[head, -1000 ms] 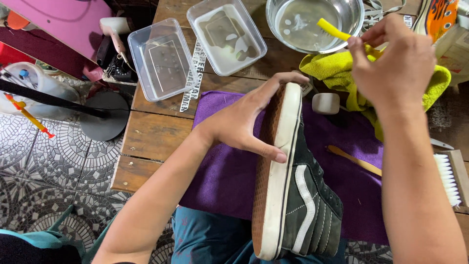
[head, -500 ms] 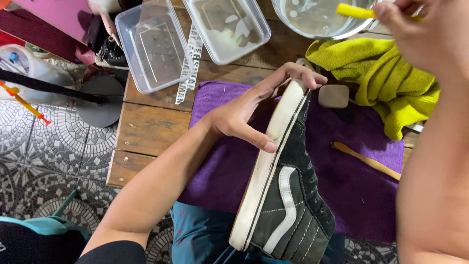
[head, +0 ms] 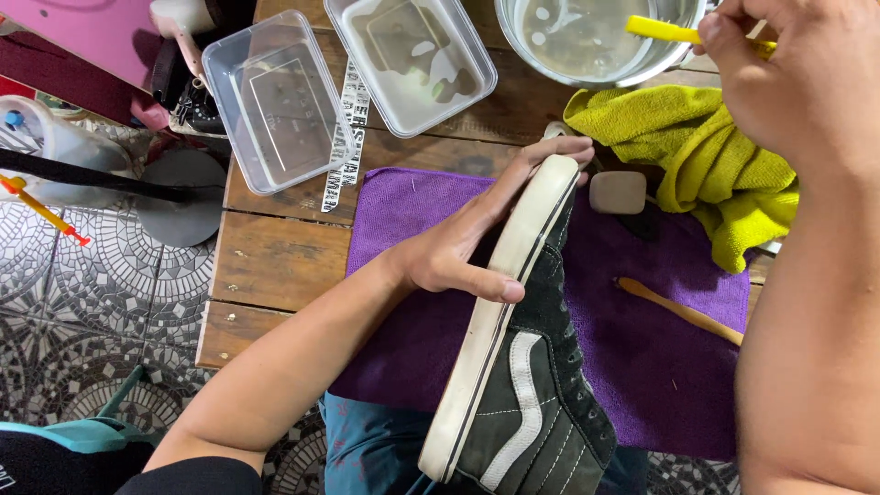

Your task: The person cleans a black and white sneaker by scrubbing the white midsole with a yellow toothbrush and wiping it with a yellow cloth. They then use a wooden-handled brush to clean the heel area of the shoe.

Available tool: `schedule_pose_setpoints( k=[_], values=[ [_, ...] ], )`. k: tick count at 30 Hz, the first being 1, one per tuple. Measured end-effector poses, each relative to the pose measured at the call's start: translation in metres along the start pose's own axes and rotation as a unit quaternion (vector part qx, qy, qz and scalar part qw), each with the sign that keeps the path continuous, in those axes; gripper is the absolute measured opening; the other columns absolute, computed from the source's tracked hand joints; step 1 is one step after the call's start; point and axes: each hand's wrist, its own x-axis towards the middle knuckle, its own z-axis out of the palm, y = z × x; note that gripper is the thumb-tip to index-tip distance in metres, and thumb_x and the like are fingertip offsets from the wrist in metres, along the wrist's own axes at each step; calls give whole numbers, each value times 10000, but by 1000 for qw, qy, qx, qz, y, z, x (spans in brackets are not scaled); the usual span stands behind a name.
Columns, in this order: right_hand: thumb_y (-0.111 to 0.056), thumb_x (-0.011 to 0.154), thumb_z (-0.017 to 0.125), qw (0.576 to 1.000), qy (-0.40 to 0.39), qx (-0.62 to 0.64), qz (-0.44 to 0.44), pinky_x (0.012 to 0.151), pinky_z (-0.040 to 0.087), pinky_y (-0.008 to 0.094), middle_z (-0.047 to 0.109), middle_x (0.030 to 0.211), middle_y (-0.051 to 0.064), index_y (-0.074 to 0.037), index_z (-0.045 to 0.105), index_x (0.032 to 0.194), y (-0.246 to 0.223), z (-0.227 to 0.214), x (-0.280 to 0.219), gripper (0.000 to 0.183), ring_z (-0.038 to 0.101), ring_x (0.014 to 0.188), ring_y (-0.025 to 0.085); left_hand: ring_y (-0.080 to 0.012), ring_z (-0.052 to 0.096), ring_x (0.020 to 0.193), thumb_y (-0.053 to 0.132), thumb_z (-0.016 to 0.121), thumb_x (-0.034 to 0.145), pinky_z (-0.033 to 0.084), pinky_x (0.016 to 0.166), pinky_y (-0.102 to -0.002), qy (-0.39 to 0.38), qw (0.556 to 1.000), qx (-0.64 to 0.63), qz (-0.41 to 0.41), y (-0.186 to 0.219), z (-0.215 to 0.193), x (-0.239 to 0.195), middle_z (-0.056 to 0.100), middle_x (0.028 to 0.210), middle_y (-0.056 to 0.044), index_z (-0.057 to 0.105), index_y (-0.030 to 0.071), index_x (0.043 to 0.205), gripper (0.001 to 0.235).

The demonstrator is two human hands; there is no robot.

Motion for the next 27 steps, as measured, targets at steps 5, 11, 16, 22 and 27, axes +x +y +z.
schedule_pose_setpoints(
  k=[5,11,16,22,27],
  values=[
    [-161,1436,794,999,-11,-32,-11,778,475,499,749,1100,76,-129,879,1303,-2,-3,1,160,670,976,306,-269,295,1832,524,837,1035,489,1561,-601,-21,997,-65,27,-12,1,-1,37,1943,-52,207,154,1834,1083],
    [-349,1404,899,997,-11,-71,-21,693,427,417,851,1293,-98,-92,848,972,5,2,3,505,645,827,230,-253,372,1725,522,850,1002,516,1500,-567,-33,997,-67,28,-7,-2,3,218,1792,-63,207,115,1777,1085],
    [-314,1482,948,997,12,42,57,734,510,438,750,1225,106,-85,830,1304,29,13,-1,313,699,1037,240,-261,341,1804,558,895,960,403,1564,-521,-40,999,-10,34,-5,-3,-1,193,1882,-29,184,180,1828,1184],
    [-276,1516,1056,987,19,156,38,1035,563,325,736,1226,80,-56,742,1258,13,-5,-14,462,703,1146,173,-246,220,1863,595,948,880,176,1635,-477,-40,997,59,34,-7,-4,-2,228,1916,-48,146,166,1840,1322],
    [-145,993,1072,975,-70,192,-85,693,457,270,716,816,56,-36,769,874,-154,-82,-23,344,619,753,122,-263,203,1864,587,965,884,170,1640,-506,-46,994,84,50,-12,-6,2,224,1896,-57,162,128,1819,1315]
  ],
)
